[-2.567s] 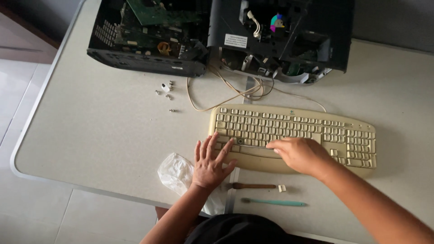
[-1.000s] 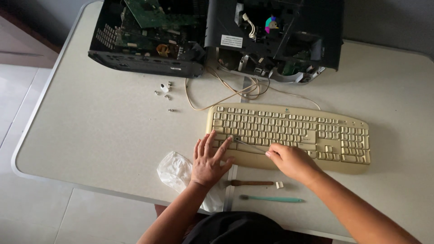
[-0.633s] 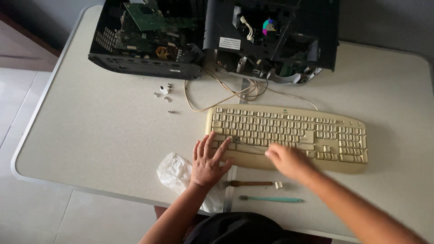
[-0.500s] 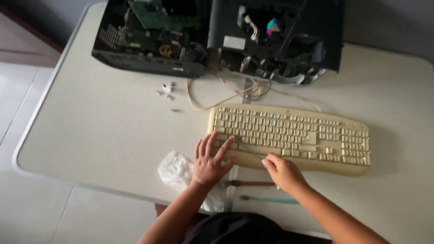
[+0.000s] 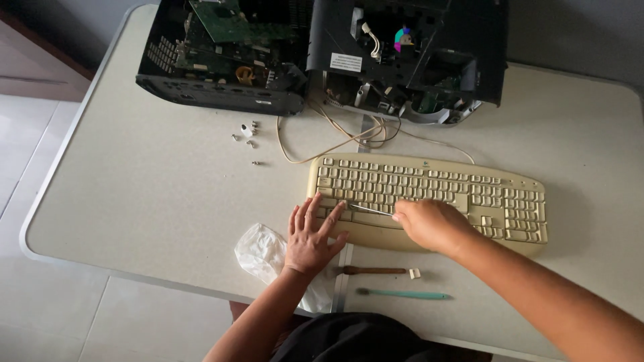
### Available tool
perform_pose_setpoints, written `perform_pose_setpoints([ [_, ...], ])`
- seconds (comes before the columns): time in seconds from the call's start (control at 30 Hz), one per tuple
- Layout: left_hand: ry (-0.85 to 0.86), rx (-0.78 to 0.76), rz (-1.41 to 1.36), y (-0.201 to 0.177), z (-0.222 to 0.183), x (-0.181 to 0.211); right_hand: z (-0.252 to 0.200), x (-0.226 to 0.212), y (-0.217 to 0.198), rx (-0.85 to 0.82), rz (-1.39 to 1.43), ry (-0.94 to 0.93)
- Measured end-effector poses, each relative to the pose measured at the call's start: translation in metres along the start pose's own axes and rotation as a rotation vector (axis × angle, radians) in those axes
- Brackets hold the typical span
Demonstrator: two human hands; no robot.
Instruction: Disassembling a computer keyboard by prying off keys with a screwdriver and inspecting components
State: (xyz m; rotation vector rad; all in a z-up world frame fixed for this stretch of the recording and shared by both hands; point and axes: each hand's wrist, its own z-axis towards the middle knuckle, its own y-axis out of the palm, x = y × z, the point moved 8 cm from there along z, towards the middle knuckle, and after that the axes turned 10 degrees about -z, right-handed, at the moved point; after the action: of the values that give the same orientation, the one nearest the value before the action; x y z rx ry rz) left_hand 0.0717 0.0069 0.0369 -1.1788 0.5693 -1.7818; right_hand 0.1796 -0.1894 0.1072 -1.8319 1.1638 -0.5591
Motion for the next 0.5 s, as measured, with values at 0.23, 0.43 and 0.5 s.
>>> perform_pose_setpoints([
  [0.23,0.002,0.019,0.009,0.001,-0.001,-0.001,0.003,0.01,0.013,-0.053,-0.055,0.005],
  [0.43,-0.004,0.004,0.007,-0.002,0.0,0.001,-0.019,0.023,0.042,0.03,0.084,0.072],
  [0.5,0.005,0.017,0.02,-0.002,0.0,0.002,-0.025,0.023,0.054,0.135,0.151,0.089],
])
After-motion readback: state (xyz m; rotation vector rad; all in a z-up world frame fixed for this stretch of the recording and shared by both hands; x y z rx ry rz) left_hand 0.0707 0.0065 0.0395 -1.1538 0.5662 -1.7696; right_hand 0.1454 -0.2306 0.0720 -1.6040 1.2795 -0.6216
